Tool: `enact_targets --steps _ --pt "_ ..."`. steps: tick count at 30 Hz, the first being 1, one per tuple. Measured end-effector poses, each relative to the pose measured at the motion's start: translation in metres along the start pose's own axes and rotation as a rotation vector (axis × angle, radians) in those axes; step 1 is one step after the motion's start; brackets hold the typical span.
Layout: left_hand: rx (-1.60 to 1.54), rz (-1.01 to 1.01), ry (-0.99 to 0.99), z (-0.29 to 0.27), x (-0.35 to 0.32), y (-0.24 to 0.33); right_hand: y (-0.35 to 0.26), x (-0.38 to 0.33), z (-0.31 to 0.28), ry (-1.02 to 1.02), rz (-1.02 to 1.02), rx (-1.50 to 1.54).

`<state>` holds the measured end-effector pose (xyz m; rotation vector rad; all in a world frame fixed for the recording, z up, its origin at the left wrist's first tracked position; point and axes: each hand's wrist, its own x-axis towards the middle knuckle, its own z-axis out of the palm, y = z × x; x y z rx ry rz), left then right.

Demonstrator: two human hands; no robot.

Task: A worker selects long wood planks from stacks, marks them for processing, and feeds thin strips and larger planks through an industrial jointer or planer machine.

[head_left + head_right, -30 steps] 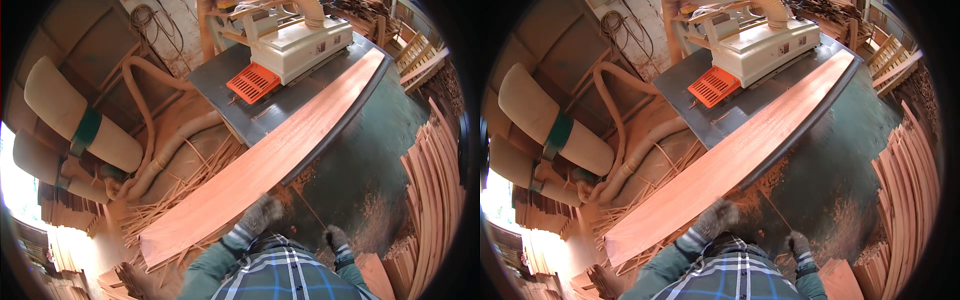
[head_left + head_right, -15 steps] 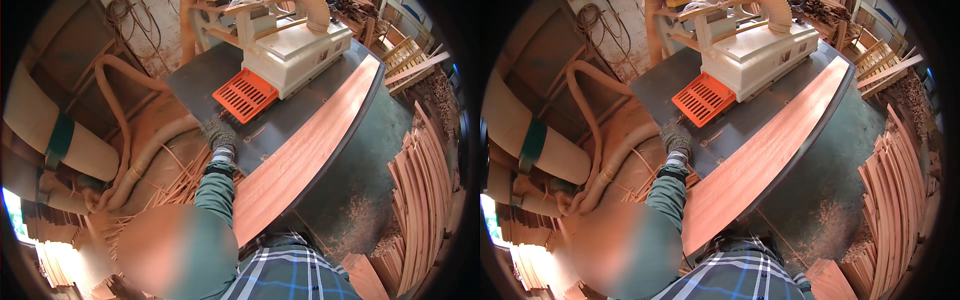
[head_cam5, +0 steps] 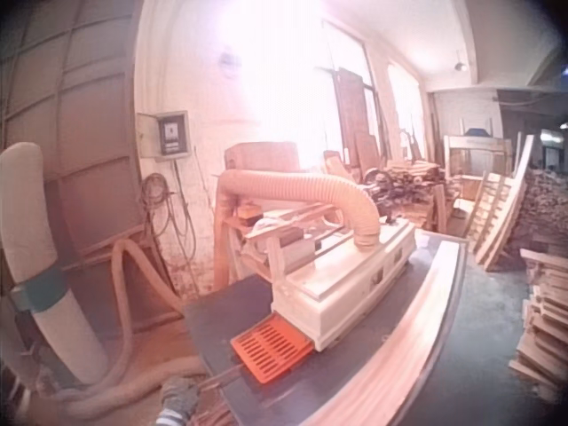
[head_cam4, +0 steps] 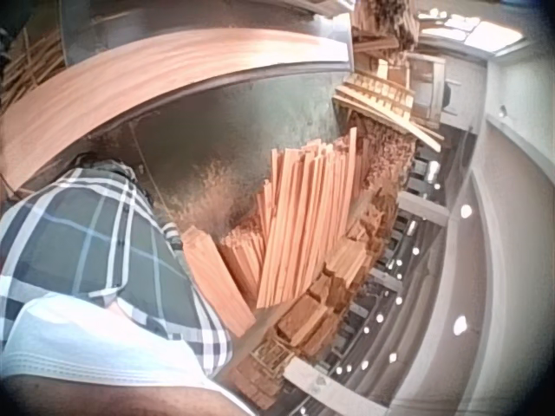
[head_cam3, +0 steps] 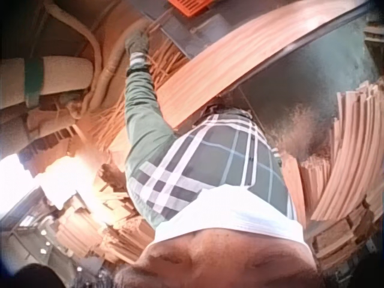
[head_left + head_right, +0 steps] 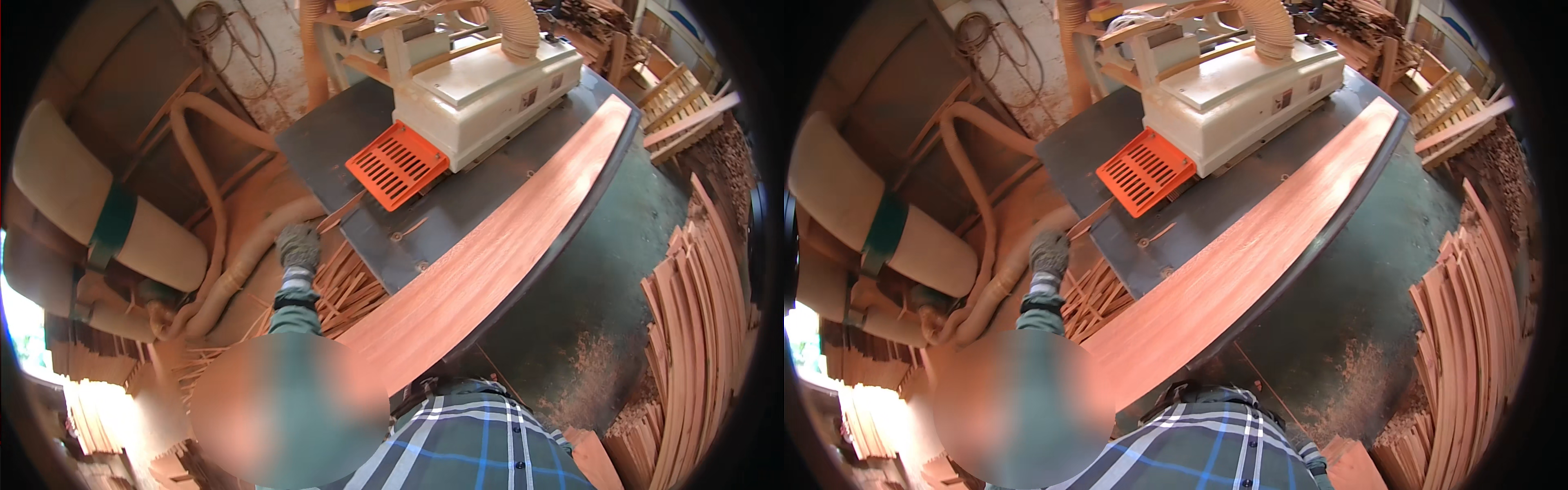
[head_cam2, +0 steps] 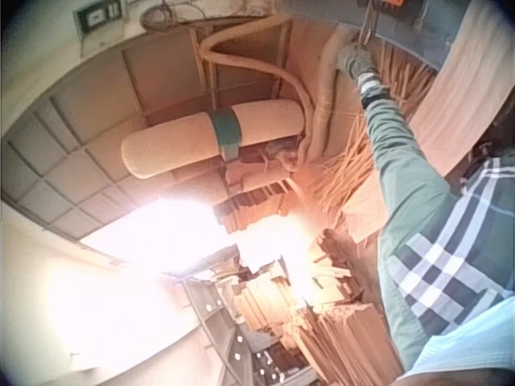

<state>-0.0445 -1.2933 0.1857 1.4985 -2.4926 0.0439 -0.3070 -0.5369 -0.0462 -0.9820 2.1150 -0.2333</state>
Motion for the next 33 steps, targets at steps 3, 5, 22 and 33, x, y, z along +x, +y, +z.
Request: enact_targets --steps 3,5,22,33 --pt "-0.054 -0.087 -0.041 -0.038 -0.047 -0.066 0.019 0.022 0.001 -0.021 -0.033 0.024" --pt "-0.052 -0.151 -0.081 -0.059 -0.077 -0.081 0.038 0.027 0.004 -0.042 -0.042 0.03" --pt "-0.216 0.378 0.096 -0.003 -0.085 0.226 -0.021 0.033 -0.077 -0.047 -0.457 -0.257" --pt "0.56 -0.372 1.016 -0.128 -0.32 -0.066 0.092 -0.023 0.007 -0.173 -0.009 -0.028"
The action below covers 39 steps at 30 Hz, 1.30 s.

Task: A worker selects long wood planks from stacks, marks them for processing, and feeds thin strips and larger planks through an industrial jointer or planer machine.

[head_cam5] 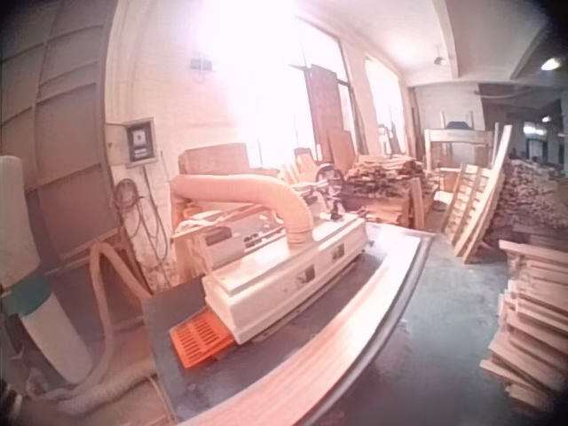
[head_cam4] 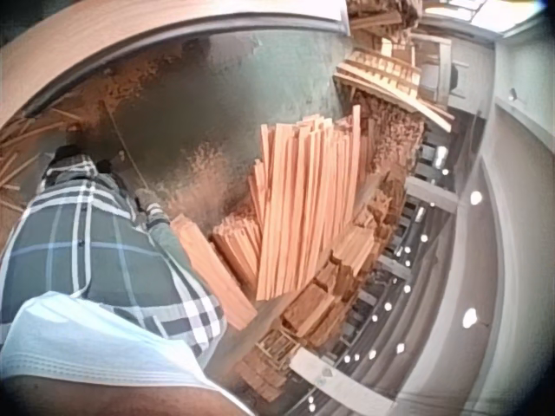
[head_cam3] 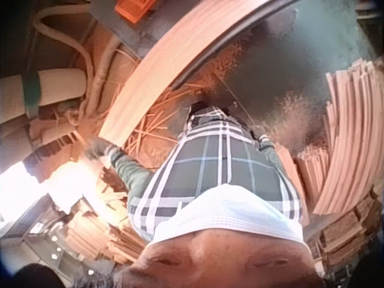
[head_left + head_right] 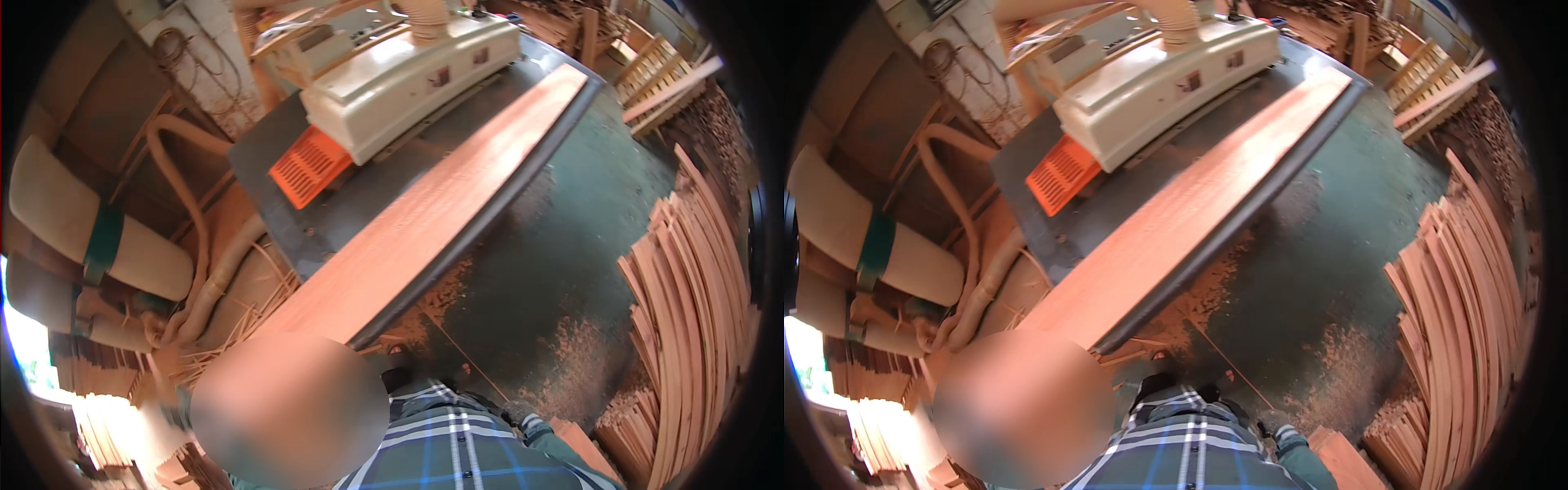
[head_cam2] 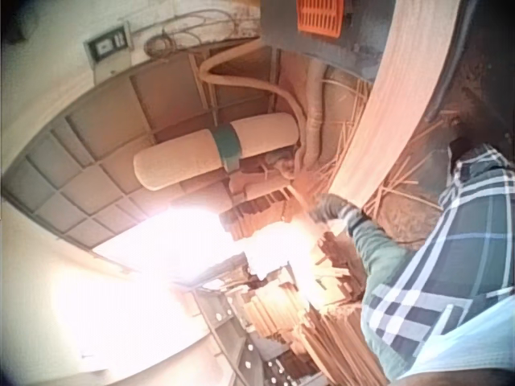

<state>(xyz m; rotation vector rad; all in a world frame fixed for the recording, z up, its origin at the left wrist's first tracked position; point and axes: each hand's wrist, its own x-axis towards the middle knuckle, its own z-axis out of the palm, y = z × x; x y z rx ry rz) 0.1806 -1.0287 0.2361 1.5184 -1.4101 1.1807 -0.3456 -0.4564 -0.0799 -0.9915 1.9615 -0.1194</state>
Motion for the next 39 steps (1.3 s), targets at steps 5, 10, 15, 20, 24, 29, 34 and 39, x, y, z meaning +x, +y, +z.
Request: enact_targets --steps 5,10,15,20,24,29,34,39 --pt "0.018 -0.152 -0.426 -0.024 -0.087 -0.027 0.021 0.017 -0.036 -0.193 -0.057 -0.348" --pt "0.104 -0.253 -0.832 -0.04 -0.128 -0.076 -0.025 0.027 -0.108 0.328 0.017 0.009" --pt "0.246 -0.283 -1.21 -0.053 -0.128 -0.082 -0.098 0.012 -0.129 0.232 0.104 0.624" --pt "-0.034 -0.493 -1.479 -0.104 -0.104 -0.034 -0.089 -0.001 -0.105 0.163 -0.031 0.423" --pt "-0.215 -0.299 -1.46 -0.134 -0.172 -0.019 -0.058 0.009 -0.104 0.056 -0.104 0.352" --pt "-1.86 -1.933 -1.736 -0.198 -0.14 0.201 0.019 0.035 -0.103 0.243 0.021 0.534" --pt "-1.638 -1.901 -1.742 -0.233 -0.133 0.4 0.103 0.035 -0.154 0.533 0.214 0.555" --pt "-1.438 -1.759 -1.418 -0.24 -0.127 0.548 0.176 0.03 -0.149 0.321 0.272 0.595"
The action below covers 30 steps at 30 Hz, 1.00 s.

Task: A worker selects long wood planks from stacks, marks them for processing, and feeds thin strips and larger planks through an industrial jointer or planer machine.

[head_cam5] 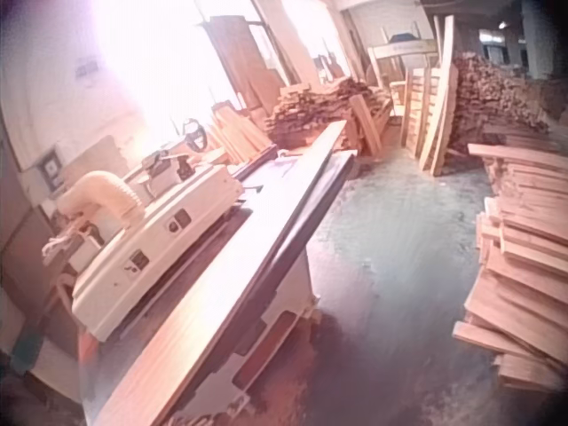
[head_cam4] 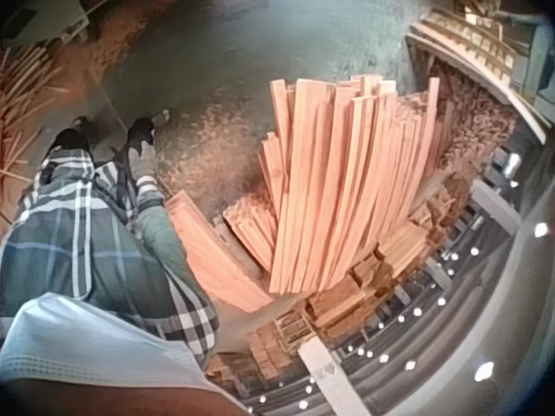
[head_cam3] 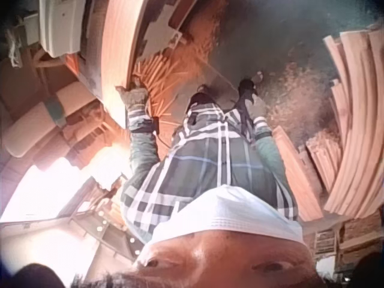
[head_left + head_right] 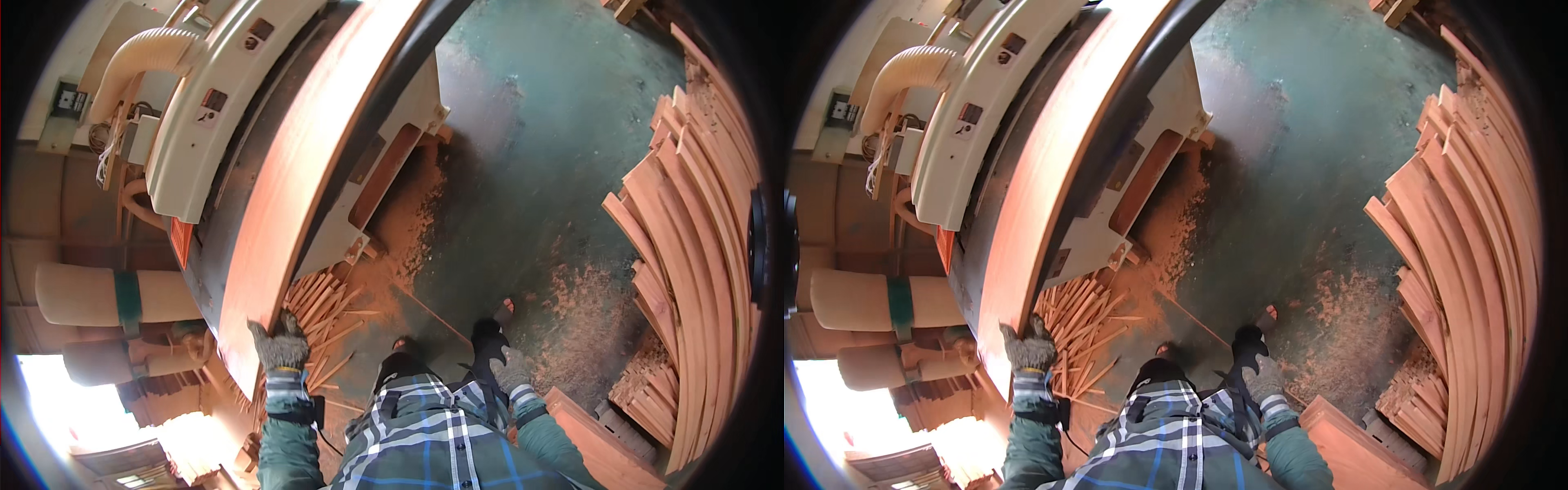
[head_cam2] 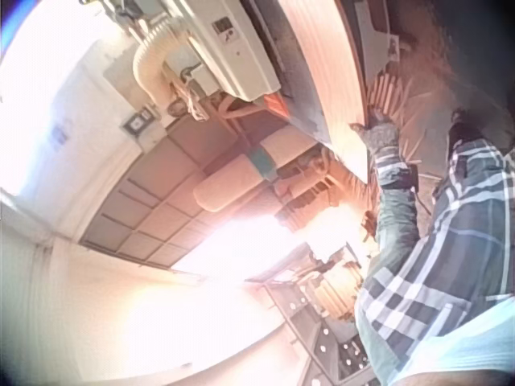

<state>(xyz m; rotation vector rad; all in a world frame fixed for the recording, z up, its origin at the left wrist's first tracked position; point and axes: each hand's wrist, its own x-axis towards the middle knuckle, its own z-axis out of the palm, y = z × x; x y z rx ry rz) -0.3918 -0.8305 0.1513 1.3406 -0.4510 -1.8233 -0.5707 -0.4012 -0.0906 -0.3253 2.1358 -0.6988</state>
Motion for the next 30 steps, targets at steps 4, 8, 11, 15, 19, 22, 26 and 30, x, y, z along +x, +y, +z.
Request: enact_targets --steps 4,8,11,15,19,22,26,30 --pt "0.097 0.166 0.048 0.044 0.019 -0.024 0.045 0.01 0.017 -0.106 0.006 -0.043" --pt "0.151 0.355 0.299 0.041 0.026 -0.027 0.042 0.02 0.01 -0.032 -0.036 -0.015" --pt "0.205 0.437 0.403 0.057 0.026 -0.042 0.057 0.032 0.011 0.014 -0.04 0.051" --pt "0.252 0.518 0.458 0.075 0.02 -0.057 0.071 0.042 0.009 0.044 -0.023 0.134" --pt "0.342 0.546 0.507 0.076 0.021 -0.06 0.088 0.058 0.02 0.137 -0.062 0.117" --pt "0.337 0.529 0.454 0.076 0.021 -0.06 0.085 0.067 0.013 0.128 -0.062 0.091" --pt "0.305 0.491 0.468 0.083 0.023 -0.065 0.096 0.075 0.015 0.174 -0.103 0.081" --pt "0.291 0.433 0.428 0.065 0.028 -0.047 0.092 0.075 0.006 0.093 -0.06 0.161"
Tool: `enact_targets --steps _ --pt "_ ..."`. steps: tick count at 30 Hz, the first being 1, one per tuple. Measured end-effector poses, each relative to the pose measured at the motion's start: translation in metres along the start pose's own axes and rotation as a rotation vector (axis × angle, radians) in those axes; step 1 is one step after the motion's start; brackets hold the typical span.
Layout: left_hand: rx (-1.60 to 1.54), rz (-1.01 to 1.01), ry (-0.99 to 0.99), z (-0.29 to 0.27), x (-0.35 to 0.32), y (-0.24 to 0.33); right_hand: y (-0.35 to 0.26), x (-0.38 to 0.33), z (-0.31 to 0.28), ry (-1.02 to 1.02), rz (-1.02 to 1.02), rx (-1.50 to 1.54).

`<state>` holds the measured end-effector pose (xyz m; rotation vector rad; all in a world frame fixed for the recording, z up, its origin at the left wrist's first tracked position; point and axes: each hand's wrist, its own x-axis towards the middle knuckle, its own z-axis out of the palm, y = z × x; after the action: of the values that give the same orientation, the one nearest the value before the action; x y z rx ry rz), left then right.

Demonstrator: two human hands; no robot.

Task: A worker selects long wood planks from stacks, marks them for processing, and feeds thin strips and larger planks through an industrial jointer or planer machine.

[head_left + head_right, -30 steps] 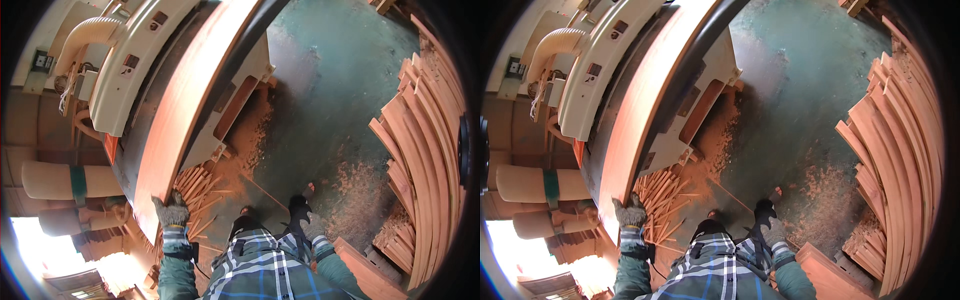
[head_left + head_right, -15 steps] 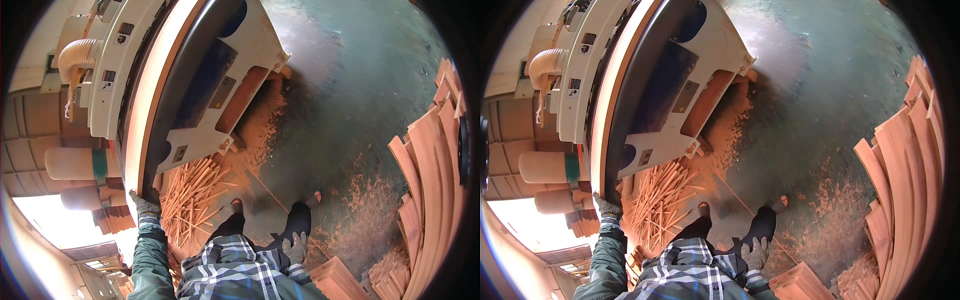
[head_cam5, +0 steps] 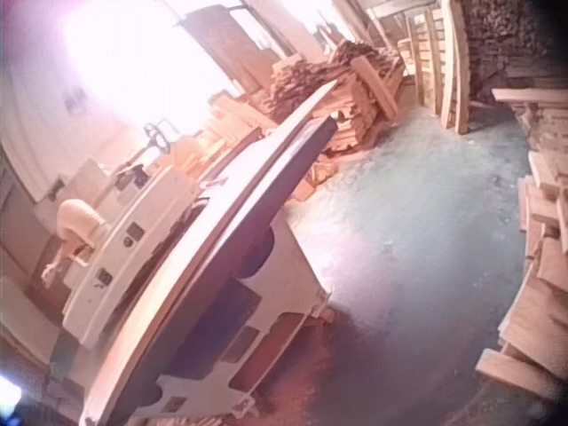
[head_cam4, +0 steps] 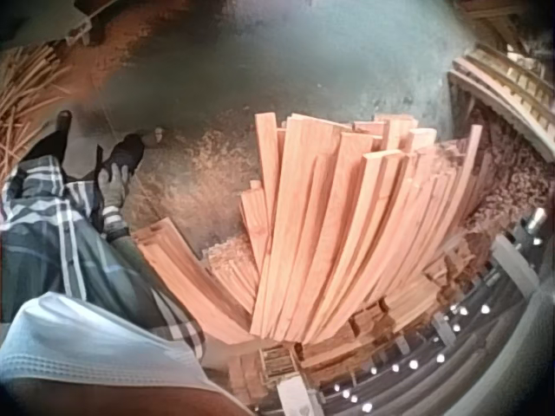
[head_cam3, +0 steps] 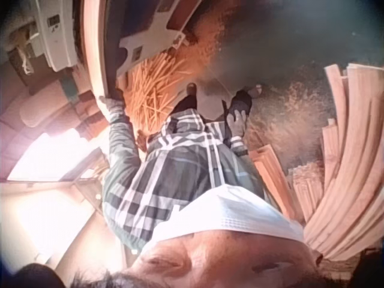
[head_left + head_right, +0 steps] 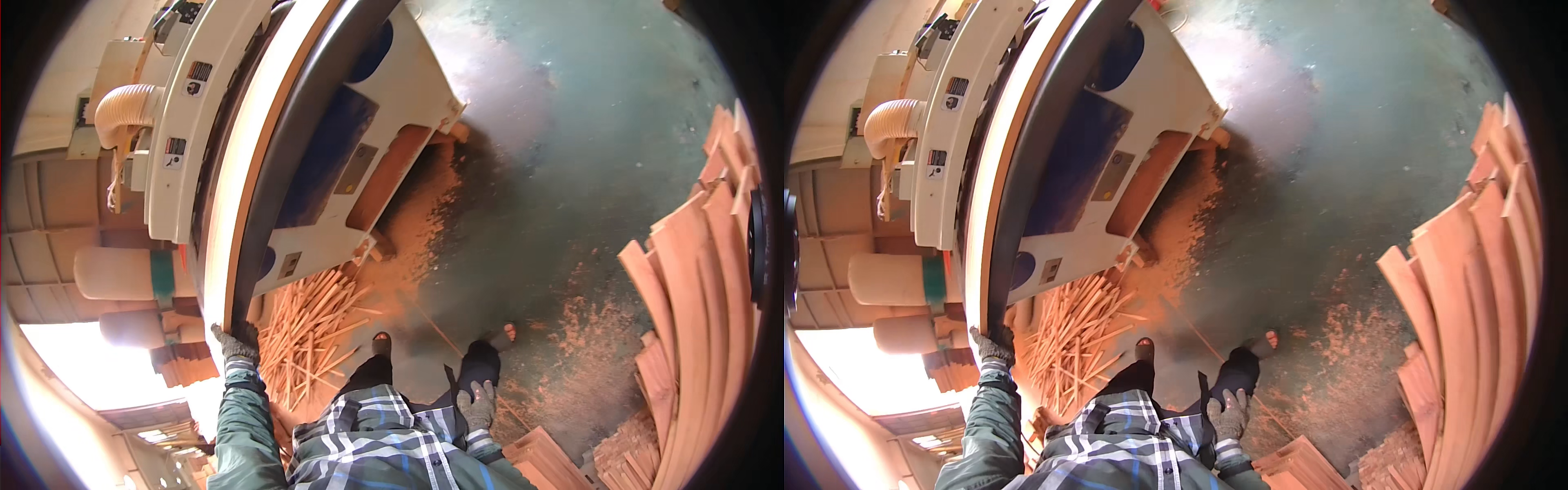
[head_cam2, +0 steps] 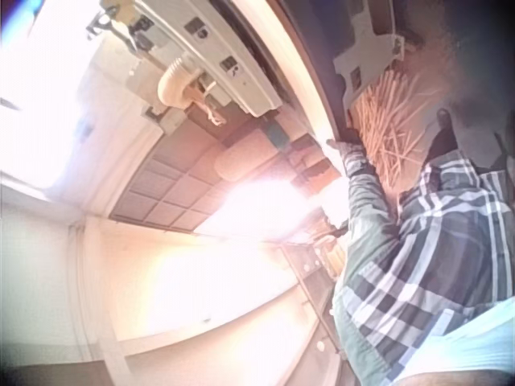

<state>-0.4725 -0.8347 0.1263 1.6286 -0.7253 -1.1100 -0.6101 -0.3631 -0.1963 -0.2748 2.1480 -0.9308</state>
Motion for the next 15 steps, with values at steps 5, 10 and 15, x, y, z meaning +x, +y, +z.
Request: enact_targets --steps 5,10,15 --pt "-0.009 -0.116 0.007 -0.009 -0.009 0.015 -0.035 0.009 -0.042 -0.308 0.161 0.083" --pt "0.078 -0.263 -0.339 0.018 -0.08 -0.028 -0.037 0.058 -0.097 -0.513 -0.424 -0.587" --pt "0.915 0.211 -0.997 0.113 -0.174 -0.045 -0.139 0.12 -0.201 -0.429 -0.221 -0.574"
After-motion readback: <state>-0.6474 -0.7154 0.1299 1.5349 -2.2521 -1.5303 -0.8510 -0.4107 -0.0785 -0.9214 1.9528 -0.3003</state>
